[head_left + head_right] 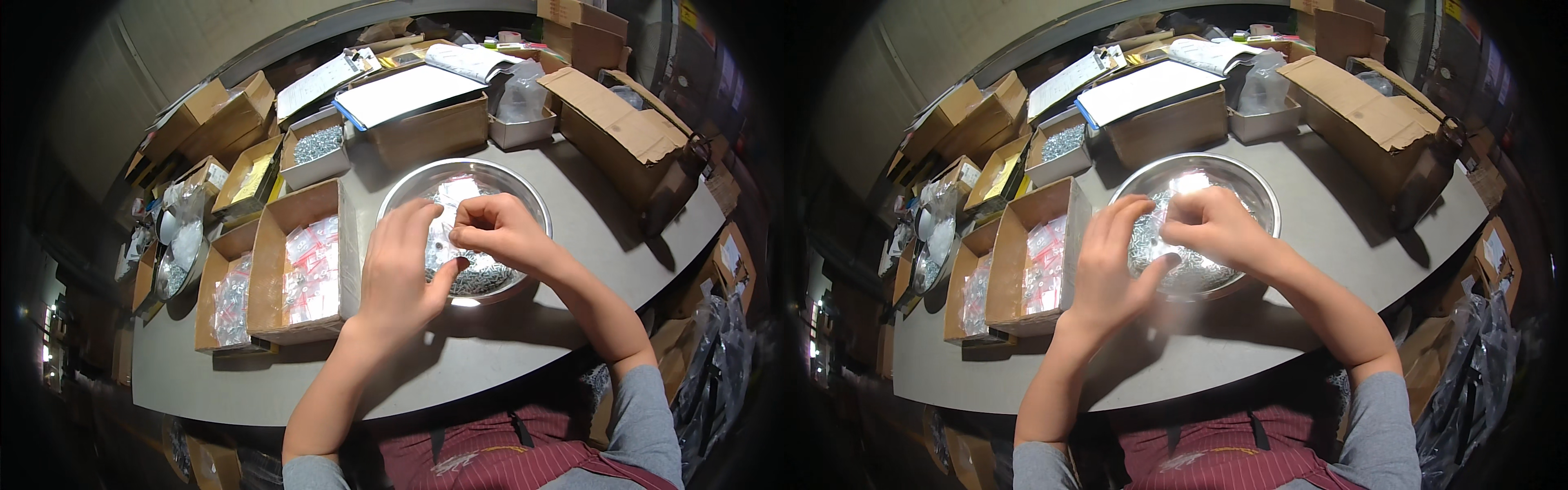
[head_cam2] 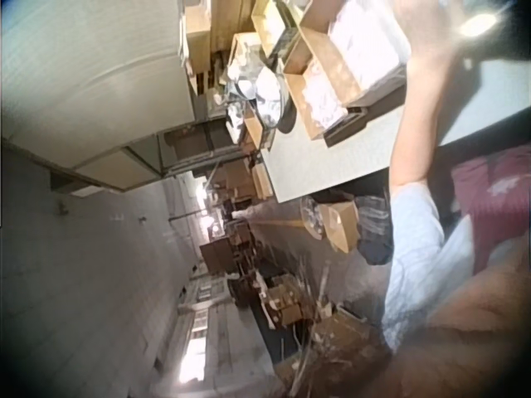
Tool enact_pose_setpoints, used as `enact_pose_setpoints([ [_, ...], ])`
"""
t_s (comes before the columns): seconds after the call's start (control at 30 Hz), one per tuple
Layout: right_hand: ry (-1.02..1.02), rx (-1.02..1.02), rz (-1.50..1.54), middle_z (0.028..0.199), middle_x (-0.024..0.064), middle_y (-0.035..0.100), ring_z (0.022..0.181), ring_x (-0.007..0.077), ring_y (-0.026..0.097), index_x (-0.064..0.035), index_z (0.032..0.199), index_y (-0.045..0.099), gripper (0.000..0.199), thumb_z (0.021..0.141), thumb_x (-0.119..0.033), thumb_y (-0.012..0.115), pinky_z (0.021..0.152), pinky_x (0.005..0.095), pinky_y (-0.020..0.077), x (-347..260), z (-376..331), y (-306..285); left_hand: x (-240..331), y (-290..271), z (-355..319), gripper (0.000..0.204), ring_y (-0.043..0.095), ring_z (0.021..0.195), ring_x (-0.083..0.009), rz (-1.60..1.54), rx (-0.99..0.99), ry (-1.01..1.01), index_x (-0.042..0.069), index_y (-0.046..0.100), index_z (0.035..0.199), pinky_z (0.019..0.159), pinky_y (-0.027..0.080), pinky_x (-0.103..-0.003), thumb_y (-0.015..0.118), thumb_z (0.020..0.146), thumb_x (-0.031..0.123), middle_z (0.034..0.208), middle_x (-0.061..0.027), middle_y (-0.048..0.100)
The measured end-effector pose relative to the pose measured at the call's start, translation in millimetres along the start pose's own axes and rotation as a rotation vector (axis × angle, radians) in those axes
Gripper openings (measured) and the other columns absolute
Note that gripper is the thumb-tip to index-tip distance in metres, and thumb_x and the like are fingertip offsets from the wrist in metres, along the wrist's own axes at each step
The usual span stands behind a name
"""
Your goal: The person repeatedly picks small metallic fasteners from a metal bowl, separates them by hand, and places them into small plastic bags. The person continues this one-at-a-time handling throughout the clip.
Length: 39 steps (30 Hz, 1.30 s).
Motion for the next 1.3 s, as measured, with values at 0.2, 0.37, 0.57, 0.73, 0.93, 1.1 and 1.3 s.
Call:
enact_pose_setpoints([
  [0.2, 0.162, -0.093, 0.072, 0.067, 0.0017, 0.062, 0.066, 0.0072, 0.056, 0.0022, 0.076, 0.067, 0.022, 0.087, -0.017, 0.069, 0.060, 0.0299, 0.0445, -4, 1, -9, -4, 4, -6, 0.031, 0.066, 0.100, -0.0377, -0.013, -0.043, 0.036, 0.002, 0.069, 0.111, 0.090, 0.051, -0.047, 0.078, 0.083, 0.011, 0.106, -0.0171, 0.071],
  [0.37, 0.184, -0.397, -0.517, 0.078, 0.0178, 0.071, 0.072, 0.0291, 0.067, 0.0020, 0.094, 0.075, 0.039, 0.091, -0.035, 0.066, 0.072, 0.0418, 0.0522, 5, -5, -17, -15, 2, -7, 0.032, 0.070, 0.098, -0.0334, 0.053, -0.041, -0.110, 0.004, 0.074, 0.110, 0.089, 0.054, -0.041, 0.083, 0.082, 0.016, 0.107, -0.0142, 0.075],
  [0.57, 0.085, -0.569, -0.755, 0.091, 0.0190, 0.069, 0.086, 0.0356, 0.067, 0.0003, 0.098, 0.071, 0.028, 0.090, -0.027, 0.072, 0.079, 0.0435, 0.0512, 32, -13, 20, -19, 7, -8, 0.032, 0.069, 0.097, -0.0357, 0.019, -0.038, -0.101, 0.002, 0.072, 0.109, 0.088, 0.053, -0.043, 0.081, 0.083, 0.018, 0.104, -0.0166, 0.074],
  [0.73, 0.074, -0.570, -0.567, 0.083, 0.0153, 0.071, 0.078, 0.0302, 0.069, 0.0002, 0.100, 0.071, 0.019, 0.084, -0.011, 0.072, 0.076, 0.0401, 0.0525, 31, -10, 17, -23, 9, -10, 0.027, 0.071, 0.095, -0.0329, 0.033, -0.090, -0.124, 0.005, 0.076, 0.106, 0.085, 0.055, -0.040, 0.082, 0.083, 0.018, 0.103, -0.0143, 0.076],
  [0.93, 0.246, -0.403, -0.129, 0.083, 0.0036, 0.070, 0.072, 0.0092, 0.066, 0.0024, 0.101, 0.072, 0.012, 0.093, -0.006, 0.072, 0.065, 0.0261, 0.0538, 21, 5, -15, -22, 11, -10, 0.028, 0.071, 0.096, -0.0332, 0.005, -0.114, -0.143, 0.004, 0.076, 0.106, 0.086, 0.056, -0.040, 0.081, 0.083, 0.019, 0.103, -0.0152, 0.075],
  [1.1, 0.280, -0.417, 0.091, 0.087, 0.0048, 0.071, 0.076, 0.0110, 0.070, 0.0047, 0.106, 0.073, 0.014, 0.096, -0.004, 0.069, 0.067, 0.0258, 0.0560, 16, 6, -26, -22, 14, -13, 0.031, 0.072, 0.098, -0.0336, -0.016, -0.162, -0.147, 0.003, 0.075, 0.109, 0.087, 0.056, -0.040, 0.081, 0.084, 0.020, 0.105, -0.0168, 0.075],
  [1.3, 0.293, -0.398, 0.220, 0.095, 0.0104, 0.073, 0.078, 0.0168, 0.071, 0.0069, 0.106, 0.074, 0.018, 0.090, 0.001, 0.068, 0.074, 0.0296, 0.0578, 10, 5, -29, -21, 17, -12, 0.033, 0.072, 0.099, -0.0334, -0.072, -0.207, -0.162, 0.002, 0.075, 0.111, 0.089, 0.056, -0.040, 0.081, 0.084, 0.021, 0.105, -0.0171, 0.075],
])
Point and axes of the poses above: each hand's wrist, its own z-axis towards the middle knuckle, its own y-axis out of the palm, x = y × z, the point moved 6 cm from there along z, towards the middle knuckle
